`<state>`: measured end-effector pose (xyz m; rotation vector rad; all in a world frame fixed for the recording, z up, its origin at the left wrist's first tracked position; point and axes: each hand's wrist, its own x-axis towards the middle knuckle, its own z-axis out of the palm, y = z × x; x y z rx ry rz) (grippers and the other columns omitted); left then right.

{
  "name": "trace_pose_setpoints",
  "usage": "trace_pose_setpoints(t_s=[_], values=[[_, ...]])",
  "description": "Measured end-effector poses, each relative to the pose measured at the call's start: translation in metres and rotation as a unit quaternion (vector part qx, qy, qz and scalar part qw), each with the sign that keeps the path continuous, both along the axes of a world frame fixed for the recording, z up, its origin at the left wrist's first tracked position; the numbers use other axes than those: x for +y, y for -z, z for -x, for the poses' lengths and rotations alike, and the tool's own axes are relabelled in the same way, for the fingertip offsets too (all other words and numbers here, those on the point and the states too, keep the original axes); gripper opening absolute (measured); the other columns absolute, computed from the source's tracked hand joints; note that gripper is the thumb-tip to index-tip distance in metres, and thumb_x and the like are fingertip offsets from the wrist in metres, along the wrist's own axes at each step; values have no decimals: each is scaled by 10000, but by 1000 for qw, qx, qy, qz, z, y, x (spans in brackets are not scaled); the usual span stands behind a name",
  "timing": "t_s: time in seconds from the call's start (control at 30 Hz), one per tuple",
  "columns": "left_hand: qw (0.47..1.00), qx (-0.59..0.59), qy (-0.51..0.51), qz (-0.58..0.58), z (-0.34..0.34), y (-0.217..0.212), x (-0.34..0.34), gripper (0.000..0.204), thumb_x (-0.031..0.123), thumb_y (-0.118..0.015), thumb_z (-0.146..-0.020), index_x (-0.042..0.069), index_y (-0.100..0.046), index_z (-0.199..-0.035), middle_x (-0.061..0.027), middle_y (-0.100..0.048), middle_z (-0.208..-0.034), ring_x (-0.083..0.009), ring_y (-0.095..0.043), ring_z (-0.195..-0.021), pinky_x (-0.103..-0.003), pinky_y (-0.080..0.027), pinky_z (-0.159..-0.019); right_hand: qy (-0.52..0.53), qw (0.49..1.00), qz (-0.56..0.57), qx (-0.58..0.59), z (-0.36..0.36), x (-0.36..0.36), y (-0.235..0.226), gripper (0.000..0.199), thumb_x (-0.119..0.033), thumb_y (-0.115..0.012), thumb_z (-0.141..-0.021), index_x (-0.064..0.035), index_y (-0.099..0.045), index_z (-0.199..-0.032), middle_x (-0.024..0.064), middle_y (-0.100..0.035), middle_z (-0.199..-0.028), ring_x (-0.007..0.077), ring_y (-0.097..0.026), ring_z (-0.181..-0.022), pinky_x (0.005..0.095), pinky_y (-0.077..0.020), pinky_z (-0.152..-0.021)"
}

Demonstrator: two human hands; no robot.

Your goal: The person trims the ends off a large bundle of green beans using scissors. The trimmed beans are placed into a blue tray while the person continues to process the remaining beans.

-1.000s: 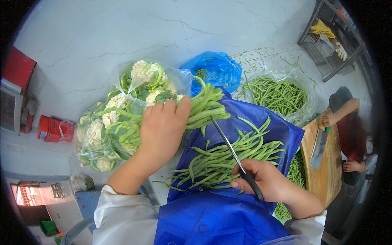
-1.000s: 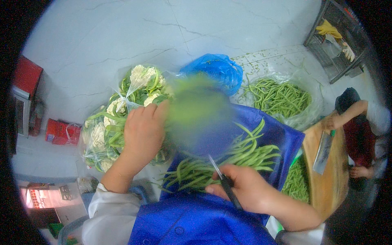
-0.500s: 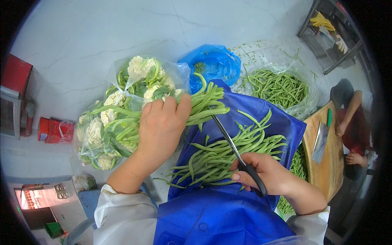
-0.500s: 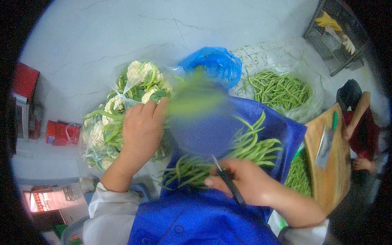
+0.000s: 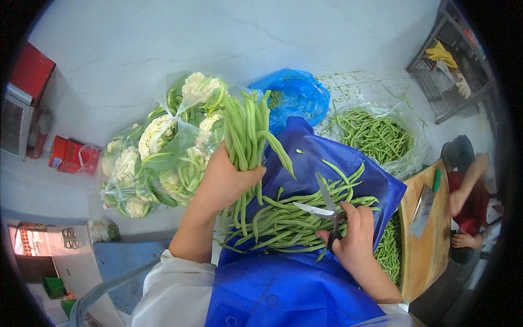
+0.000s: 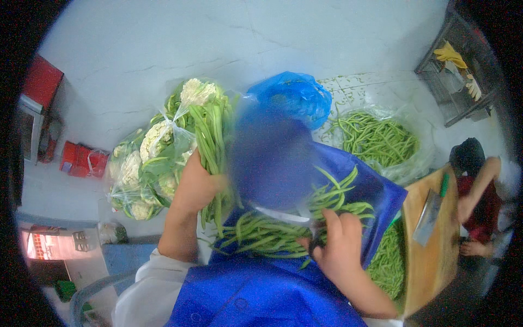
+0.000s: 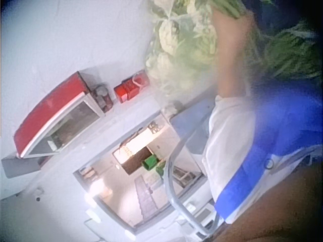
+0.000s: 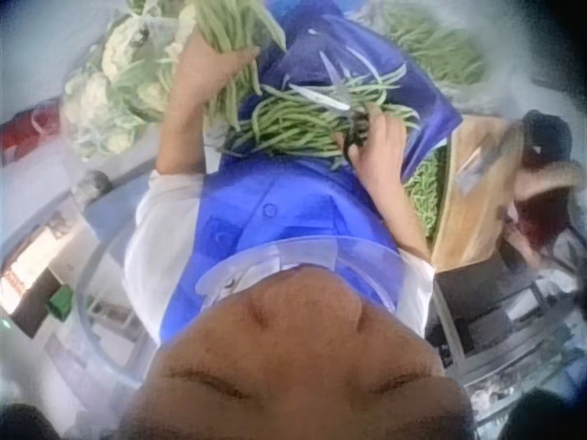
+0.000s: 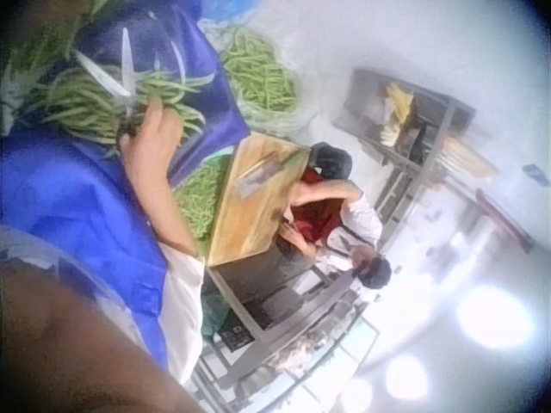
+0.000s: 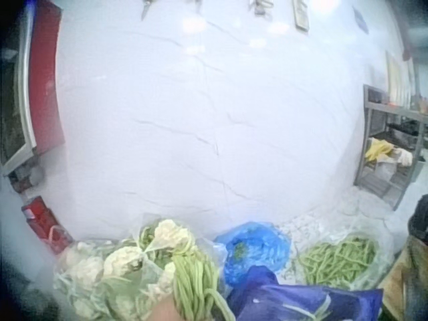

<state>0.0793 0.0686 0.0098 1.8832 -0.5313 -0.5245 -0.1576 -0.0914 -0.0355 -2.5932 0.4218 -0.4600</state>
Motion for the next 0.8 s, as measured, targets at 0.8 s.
trace_pose_setpoints(t_s=[0.8], values=[[974, -178, 142, 23, 6, -4, 21, 517, 110, -768, -672, 54, -606, -1159, -118, -659, -980, -276, -640, -909, -372, -497, -793, -104, 993, -50, -5, -13, -41, -72, 434, -199, -820, -631, -69, -621, -994, 97, -609, -746, 308, -598, -681, 410, -462, -603]])
